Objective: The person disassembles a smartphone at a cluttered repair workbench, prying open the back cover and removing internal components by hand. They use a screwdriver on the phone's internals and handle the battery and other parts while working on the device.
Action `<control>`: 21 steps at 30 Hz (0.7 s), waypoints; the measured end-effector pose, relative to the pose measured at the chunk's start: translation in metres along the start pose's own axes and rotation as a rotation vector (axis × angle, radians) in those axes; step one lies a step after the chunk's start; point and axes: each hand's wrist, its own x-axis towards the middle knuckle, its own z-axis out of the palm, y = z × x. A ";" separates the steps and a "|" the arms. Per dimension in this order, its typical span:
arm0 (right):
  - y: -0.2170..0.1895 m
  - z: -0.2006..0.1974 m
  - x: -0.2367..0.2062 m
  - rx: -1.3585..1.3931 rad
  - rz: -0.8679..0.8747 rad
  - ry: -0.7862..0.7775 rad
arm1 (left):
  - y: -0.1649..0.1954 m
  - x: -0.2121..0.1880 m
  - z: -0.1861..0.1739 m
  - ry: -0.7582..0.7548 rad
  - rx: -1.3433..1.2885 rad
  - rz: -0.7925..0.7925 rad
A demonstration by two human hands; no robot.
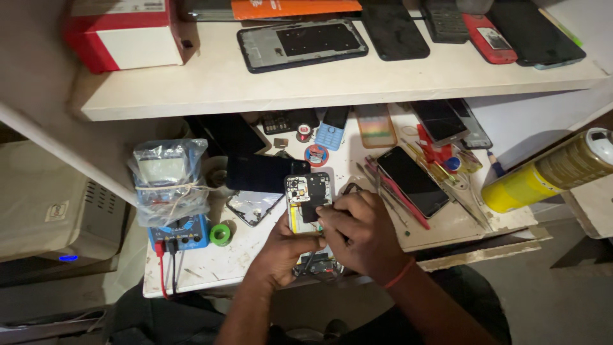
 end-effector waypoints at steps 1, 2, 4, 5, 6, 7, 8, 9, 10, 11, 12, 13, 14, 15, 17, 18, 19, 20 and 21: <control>0.000 0.000 0.000 -0.003 0.000 -0.002 | -0.001 0.000 0.000 -0.006 -0.006 0.000; 0.000 0.000 0.000 -0.005 0.001 -0.003 | -0.001 0.000 0.001 -0.012 -0.012 0.000; 0.000 0.000 0.001 0.004 0.007 -0.007 | -0.001 0.001 0.000 -0.016 -0.009 -0.001; 0.000 0.000 0.001 0.007 0.010 -0.010 | -0.001 0.001 0.000 -0.016 -0.003 -0.003; 0.000 0.000 0.001 0.006 0.013 -0.013 | 0.000 0.001 0.000 -0.017 0.003 -0.007; -0.001 0.000 0.001 0.005 0.017 -0.017 | 0.000 0.001 0.001 -0.017 0.003 -0.006; -0.001 -0.001 0.002 0.003 0.021 -0.021 | 0.000 0.000 0.001 -0.017 0.003 -0.007; -0.001 -0.002 0.002 -0.002 0.025 -0.028 | 0.001 0.000 0.001 -0.016 0.003 -0.007; -0.002 -0.002 0.003 -0.006 0.030 -0.035 | 0.001 0.000 0.002 -0.014 0.006 -0.012; -0.003 -0.003 0.004 -0.010 0.034 -0.043 | 0.002 0.000 0.003 -0.012 0.009 -0.017; -0.004 -0.003 0.005 -0.001 0.039 -0.050 | 0.003 -0.001 0.003 -0.010 0.013 -0.022; -0.004 -0.005 0.006 0.008 0.042 -0.057 | 0.003 -0.001 0.004 -0.013 0.006 -0.022; -0.004 -0.005 0.007 0.017 0.047 -0.064 | 0.004 -0.002 0.005 -0.016 0.000 -0.023; -0.004 -0.005 0.009 0.024 0.041 -0.062 | 0.005 -0.002 0.005 -0.020 -0.006 -0.024; -0.003 -0.004 0.012 0.036 0.031 -0.057 | 0.006 -0.001 0.006 0.001 0.039 -0.063; -0.003 -0.003 0.013 0.059 0.039 -0.054 | 0.007 -0.001 0.006 0.011 0.063 -0.082; -0.003 -0.002 0.014 0.082 0.046 -0.050 | 0.006 -0.001 0.006 0.003 0.055 -0.088; -0.003 -0.001 0.015 0.106 0.053 -0.047 | 0.006 0.000 0.005 -0.004 0.047 -0.093; -0.003 -0.001 0.016 0.105 0.064 -0.039 | 0.006 -0.001 0.005 -0.009 0.038 -0.099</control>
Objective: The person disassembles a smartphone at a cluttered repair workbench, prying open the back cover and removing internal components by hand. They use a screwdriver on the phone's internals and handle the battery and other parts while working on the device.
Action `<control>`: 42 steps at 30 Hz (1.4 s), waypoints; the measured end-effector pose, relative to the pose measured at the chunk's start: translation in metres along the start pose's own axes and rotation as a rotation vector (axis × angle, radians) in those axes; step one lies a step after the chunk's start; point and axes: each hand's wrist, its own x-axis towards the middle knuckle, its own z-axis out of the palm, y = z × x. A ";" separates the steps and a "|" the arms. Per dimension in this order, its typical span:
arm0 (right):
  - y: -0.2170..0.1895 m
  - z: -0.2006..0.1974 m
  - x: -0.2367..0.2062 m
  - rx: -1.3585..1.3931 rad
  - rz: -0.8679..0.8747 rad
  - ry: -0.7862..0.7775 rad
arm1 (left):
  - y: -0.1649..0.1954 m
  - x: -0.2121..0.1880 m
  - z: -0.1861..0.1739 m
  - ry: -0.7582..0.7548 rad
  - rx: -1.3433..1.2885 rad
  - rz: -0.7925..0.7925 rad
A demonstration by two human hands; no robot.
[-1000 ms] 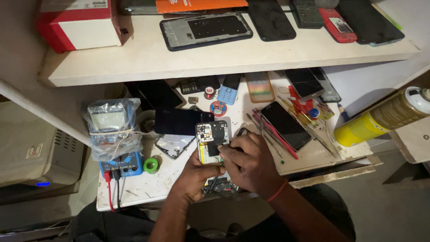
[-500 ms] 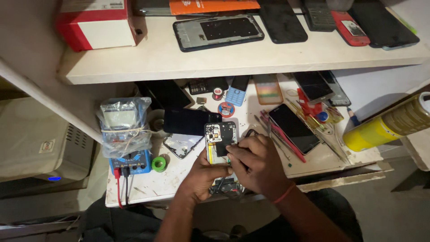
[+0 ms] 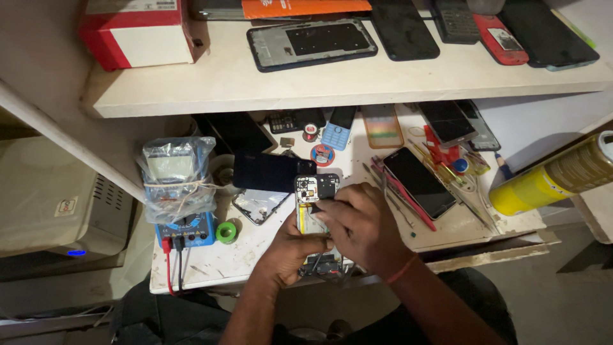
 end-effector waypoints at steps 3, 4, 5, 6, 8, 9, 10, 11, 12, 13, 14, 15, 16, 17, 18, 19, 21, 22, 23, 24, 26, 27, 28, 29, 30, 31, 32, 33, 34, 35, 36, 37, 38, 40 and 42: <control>0.000 0.002 0.003 -0.009 0.020 0.023 | -0.003 0.000 -0.001 -0.033 -0.011 0.043; 0.000 0.002 0.004 -0.021 0.018 0.030 | -0.004 0.000 -0.001 -0.028 -0.013 0.038; -0.001 0.002 0.004 -0.034 0.016 0.038 | -0.004 0.000 -0.001 -0.024 -0.014 0.034; -0.001 0.003 0.003 -0.044 0.020 0.045 | -0.004 0.000 -0.001 -0.019 -0.016 0.030; 0.000 0.005 0.000 -0.064 0.029 0.060 | -0.003 0.000 0.001 -0.024 -0.012 0.045; 0.003 0.006 -0.002 -0.065 0.022 0.053 | -0.001 -0.001 0.002 -0.027 -0.011 0.053; 0.006 0.007 -0.004 -0.066 0.016 0.044 | 0.001 -0.002 0.004 -0.015 0.002 0.033; 0.010 0.008 -0.008 -0.068 0.010 0.036 | 0.004 -0.003 0.005 -0.004 0.015 0.013; 0.017 0.007 -0.012 -0.074 0.047 0.056 | 0.007 -0.003 0.007 0.006 0.028 -0.008; 0.027 0.005 -0.015 -0.081 0.083 0.075 | 0.010 -0.005 0.009 -0.040 0.001 0.015; 0.038 0.000 -0.019 -0.087 0.117 0.094 | 0.013 -0.007 0.010 -0.086 -0.027 0.040; 0.050 -0.007 -0.024 -0.147 0.141 0.136 | 0.015 -0.010 0.011 -0.131 -0.056 0.062; 0.064 -0.016 -0.029 -0.207 0.165 0.179 | 0.017 -0.011 0.013 -0.139 -0.067 0.064; 0.078 -0.024 -0.033 -0.240 0.304 0.172 | 0.019 -0.012 0.015 -0.148 -0.077 0.066; 0.091 -0.030 -0.038 -0.275 0.443 0.163 | 0.020 -0.012 0.016 -0.160 -0.087 0.067; 0.100 -0.038 -0.045 -0.306 0.461 0.095 | 0.021 -0.012 0.017 -0.151 -0.090 0.061; 0.115 -0.049 -0.055 -0.366 0.494 -0.044 | 0.022 -0.012 0.019 -0.131 -0.097 0.053; 0.118 -0.048 -0.060 -0.371 0.484 -0.042 | 0.022 -0.013 0.019 -0.129 -0.098 0.048; 0.118 -0.046 -0.064 -0.376 0.475 -0.039 | 0.023 -0.013 0.019 -0.127 -0.098 0.044; 0.118 -0.045 -0.067 -0.380 0.465 -0.035 | 0.023 -0.012 0.019 -0.126 -0.096 0.041; 0.113 -0.039 -0.070 -0.372 0.413 -0.009 | 0.024 -0.013 0.019 -0.130 -0.090 0.043; 0.109 -0.034 -0.070 -0.366 0.388 0.004 | 0.024 -0.014 0.018 -0.130 -0.085 0.043; 0.106 -0.030 -0.069 -0.350 0.439 -0.011 | 0.024 -0.014 0.018 -0.127 -0.077 0.048; 0.103 -0.026 -0.067 -0.334 0.490 -0.025 | 0.024 -0.015 0.018 -0.126 -0.069 0.054; 0.101 -0.022 -0.066 -0.319 0.540 -0.040 | 0.024 -0.015 0.018 -0.125 -0.062 0.060; 0.099 -0.019 -0.064 -0.364 0.519 -0.047 | 0.025 -0.015 0.018 -0.119 -0.064 0.047; 0.098 -0.016 -0.061 -0.409 0.497 -0.055 | 0.025 -0.015 0.018 -0.112 -0.066 0.035; 0.097 -0.015 -0.060 -0.453 0.474 -0.065 | 0.025 -0.016 0.018 -0.104 -0.069 0.022; 0.098 -0.014 -0.058 -0.474 0.493 -0.075 | 0.025 -0.016 0.019 -0.110 -0.073 0.018; 0.098 -0.012 -0.055 -0.494 0.511 -0.085 | 0.025 -0.016 0.018 -0.115 -0.077 0.016; 0.099 -0.011 -0.054 -0.513 0.528 -0.096 | 0.025 -0.016 0.018 -0.119 -0.081 0.014; 0.099 -0.011 -0.052 -0.539 0.523 -0.105 | 0.025 -0.016 0.018 -0.121 -0.081 0.020; 0.099 -0.011 -0.051 -0.565 0.517 -0.112 | 0.024 -0.015 0.018 -0.125 -0.082 0.026; 0.099 -0.012 -0.050 -0.591 0.527 -0.126 | 0.024 -0.014 0.018 -0.131 -0.087 0.035; 0.096 -0.014 -0.051 -0.591 0.559 -0.141 | 0.023 -0.014 0.018 -0.136 -0.100 0.037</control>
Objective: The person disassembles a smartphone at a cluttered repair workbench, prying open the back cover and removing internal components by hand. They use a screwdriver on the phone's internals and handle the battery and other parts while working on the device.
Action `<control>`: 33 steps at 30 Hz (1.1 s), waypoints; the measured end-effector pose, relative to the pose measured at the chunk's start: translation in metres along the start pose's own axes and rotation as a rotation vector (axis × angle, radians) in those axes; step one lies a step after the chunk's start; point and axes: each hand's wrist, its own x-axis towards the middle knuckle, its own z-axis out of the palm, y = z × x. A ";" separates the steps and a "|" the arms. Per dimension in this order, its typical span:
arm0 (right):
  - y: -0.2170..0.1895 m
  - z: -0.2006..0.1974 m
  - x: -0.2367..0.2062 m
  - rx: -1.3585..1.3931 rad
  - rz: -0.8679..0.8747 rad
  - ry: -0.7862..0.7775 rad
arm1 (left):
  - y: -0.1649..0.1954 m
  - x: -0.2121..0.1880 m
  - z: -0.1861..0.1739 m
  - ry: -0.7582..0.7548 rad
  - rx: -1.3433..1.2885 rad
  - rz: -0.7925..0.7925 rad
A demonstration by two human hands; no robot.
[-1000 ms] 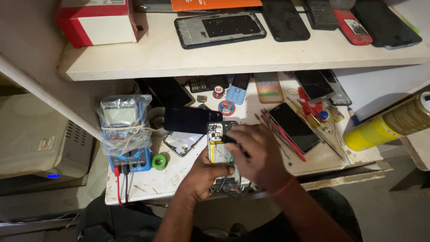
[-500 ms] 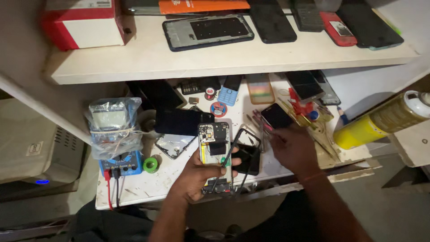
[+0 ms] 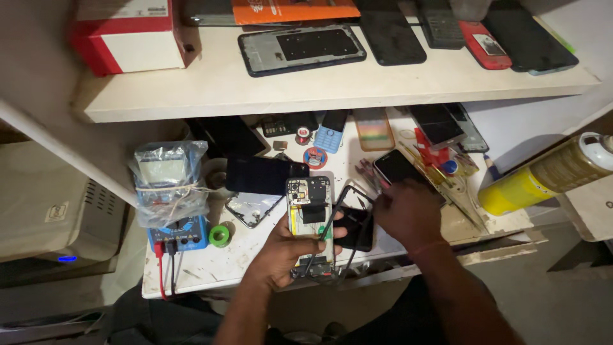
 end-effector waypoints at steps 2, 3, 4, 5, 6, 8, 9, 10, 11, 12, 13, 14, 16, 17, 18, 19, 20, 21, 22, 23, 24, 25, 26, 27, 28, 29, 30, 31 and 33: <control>0.003 -0.003 -0.001 0.076 -0.048 0.089 | -0.001 0.001 0.000 -0.007 0.002 0.007; 0.004 -0.004 -0.002 0.117 -0.073 0.132 | -0.002 0.002 -0.001 -0.007 0.004 0.012; 0.007 -0.005 -0.002 0.115 -0.082 0.134 | -0.002 0.002 -0.001 -0.018 -0.011 0.013; 0.010 -0.006 -0.003 0.114 -0.089 0.135 | -0.002 0.002 -0.001 -0.027 -0.025 0.015; 0.012 -0.006 -0.004 0.113 -0.096 0.137 | -0.003 0.002 -0.001 -0.038 -0.038 0.015; 0.015 -0.004 -0.006 0.044 -0.046 0.096 | -0.002 0.002 -0.001 -0.024 -0.041 0.012; 0.017 -0.003 -0.006 0.007 -0.020 0.075 | -0.002 0.002 -0.001 -0.019 -0.043 0.009; 0.018 -0.001 -0.006 -0.005 0.002 0.061 | -0.002 0.002 0.000 -0.012 -0.022 0.015; 0.017 0.001 -0.005 -0.018 0.025 0.047 | -0.002 0.002 0.000 -0.006 -0.001 0.020; 0.017 0.002 -0.004 -0.030 0.049 0.034 | -0.002 0.002 0.001 0.000 0.021 0.026; 0.017 0.002 -0.003 -0.011 0.060 0.043 | -0.001 0.003 0.001 0.001 0.017 0.019; 0.017 0.001 -0.002 0.011 0.070 0.052 | -0.001 0.004 0.001 0.005 0.012 0.011; 0.014 -0.003 -0.002 0.101 0.008 0.150 | -0.001 0.002 0.000 0.007 0.003 0.010; 0.014 -0.007 -0.003 0.168 -0.065 0.242 | -0.001 0.002 0.000 0.003 -0.002 0.016; 0.012 -0.011 -0.004 0.233 -0.135 0.334 | -0.002 0.002 0.000 -0.004 -0.008 0.020; 0.009 -0.014 -0.004 0.339 -0.107 0.346 | -0.003 0.002 -0.001 0.000 -0.002 0.015; 0.004 -0.017 -0.003 0.444 -0.078 0.361 | -0.002 0.003 -0.002 0.001 0.004 0.011; -0.001 -0.019 -0.002 0.549 -0.051 0.377 | -0.002 0.004 -0.002 0.000 0.012 0.008; -0.007 -0.021 0.000 0.668 0.010 0.370 | -0.003 0.005 -0.001 0.001 0.009 0.005; -0.015 -0.023 0.002 0.789 0.069 0.361 | -0.004 0.005 -0.001 0.005 0.006 0.005; -0.023 -0.025 0.004 0.914 0.128 0.347 | -0.003 0.004 -0.002 0.014 0.004 0.005; -0.031 -0.027 0.004 0.969 0.070 0.326 | -0.003 0.003 -0.002 0.010 0.004 0.009; -0.038 -0.032 0.002 1.023 0.012 0.304 | -0.003 0.003 -0.002 0.007 0.005 0.012; -0.045 -0.037 0.001 1.073 -0.045 0.282 | -0.003 0.003 -0.002 0.000 0.003 0.014; -0.052 -0.040 -0.001 1.152 -0.035 0.218 | -0.003 0.003 -0.002 0.001 0.004 0.014; -0.061 -0.044 -0.003 1.230 -0.024 0.154 | -0.003 0.003 -0.001 0.001 0.005 0.014; -0.068 -0.048 -0.005 1.308 -0.012 0.088 | -0.002 0.004 0.000 0.002 0.007 0.014; -0.075 -0.052 -0.006 1.182 -0.115 0.140 | -0.002 0.004 0.000 -0.004 0.013 0.015; -0.084 -0.060 -0.006 0.922 -0.313 0.235 | 0.000 0.003 0.002 -0.014 0.024 0.019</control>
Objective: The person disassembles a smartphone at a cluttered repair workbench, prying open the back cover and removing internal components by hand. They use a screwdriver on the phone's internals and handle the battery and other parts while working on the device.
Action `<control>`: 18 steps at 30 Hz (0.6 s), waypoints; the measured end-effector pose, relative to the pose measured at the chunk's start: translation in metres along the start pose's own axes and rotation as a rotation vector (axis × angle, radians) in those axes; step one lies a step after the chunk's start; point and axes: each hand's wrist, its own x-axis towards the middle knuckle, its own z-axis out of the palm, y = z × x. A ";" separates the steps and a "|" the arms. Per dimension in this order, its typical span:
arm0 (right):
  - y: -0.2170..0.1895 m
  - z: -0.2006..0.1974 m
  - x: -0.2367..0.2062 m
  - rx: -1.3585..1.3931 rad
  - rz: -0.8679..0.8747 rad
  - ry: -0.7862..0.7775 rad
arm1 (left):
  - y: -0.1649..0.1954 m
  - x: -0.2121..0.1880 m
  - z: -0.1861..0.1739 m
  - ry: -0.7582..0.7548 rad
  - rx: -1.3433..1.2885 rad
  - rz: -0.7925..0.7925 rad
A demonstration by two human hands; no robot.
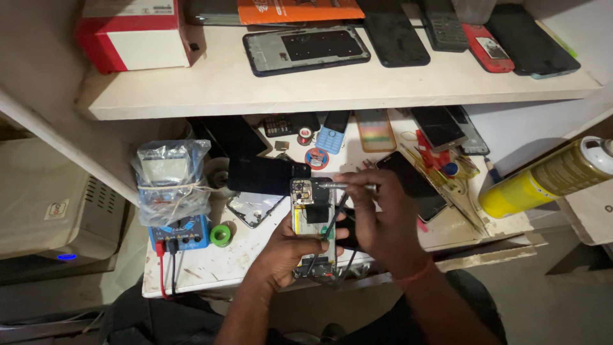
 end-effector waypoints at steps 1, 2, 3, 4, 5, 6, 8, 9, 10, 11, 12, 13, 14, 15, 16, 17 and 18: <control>-0.004 0.001 0.002 -0.007 0.037 -0.018 | 0.001 0.000 0.001 0.007 0.000 -0.010; -0.007 0.002 0.003 -0.013 0.074 -0.037 | 0.002 0.000 0.002 0.014 -0.001 -0.021; -0.009 0.002 0.004 -0.021 0.112 -0.056 | 0.003 -0.001 0.003 0.021 -0.001 -0.032; -0.010 0.004 0.006 0.041 0.217 -0.077 | 0.003 -0.001 0.003 0.022 -0.001 -0.030; -0.010 0.006 0.006 0.102 0.324 -0.098 | 0.004 0.000 0.004 0.022 -0.001 -0.030; -0.010 0.008 0.006 0.162 0.431 -0.118 | 0.004 0.000 0.005 0.022 -0.001 -0.030; -0.009 0.009 0.006 0.156 0.407 -0.122 | 0.004 0.000 0.006 0.037 0.014 -0.047; -0.008 0.010 0.006 0.155 0.394 -0.124 | 0.004 0.000 0.006 0.046 0.022 -0.055; -0.007 0.010 0.006 0.146 0.351 -0.129 | 0.004 0.000 0.006 0.050 0.027 -0.058; -0.007 0.010 0.006 0.137 0.309 -0.134 | 0.004 0.001 0.006 0.054 0.031 -0.061; -0.006 0.010 0.006 0.127 0.266 -0.138 | 0.004 0.002 0.005 0.057 0.035 -0.065; -0.006 0.010 0.005 0.146 0.300 -0.131 | 0.004 0.002 0.005 0.051 0.025 -0.057; -0.005 0.011 0.004 0.165 0.334 -0.125 | 0.003 0.001 0.005 0.044 0.015 -0.049; -0.005 0.011 0.004 0.183 0.367 -0.118 | 0.003 0.000 0.005 0.037 0.004 -0.042; -0.005 0.011 0.003 0.174 0.330 -0.121 | 0.003 0.000 0.005 0.031 0.008 -0.038; -0.004 0.010 0.004 0.165 0.292 -0.124 | 0.003 0.001 0.005 0.025 0.011 -0.035; -0.003 0.010 0.004 0.155 0.254 -0.127 | 0.003 0.001 0.005 0.019 0.014 -0.032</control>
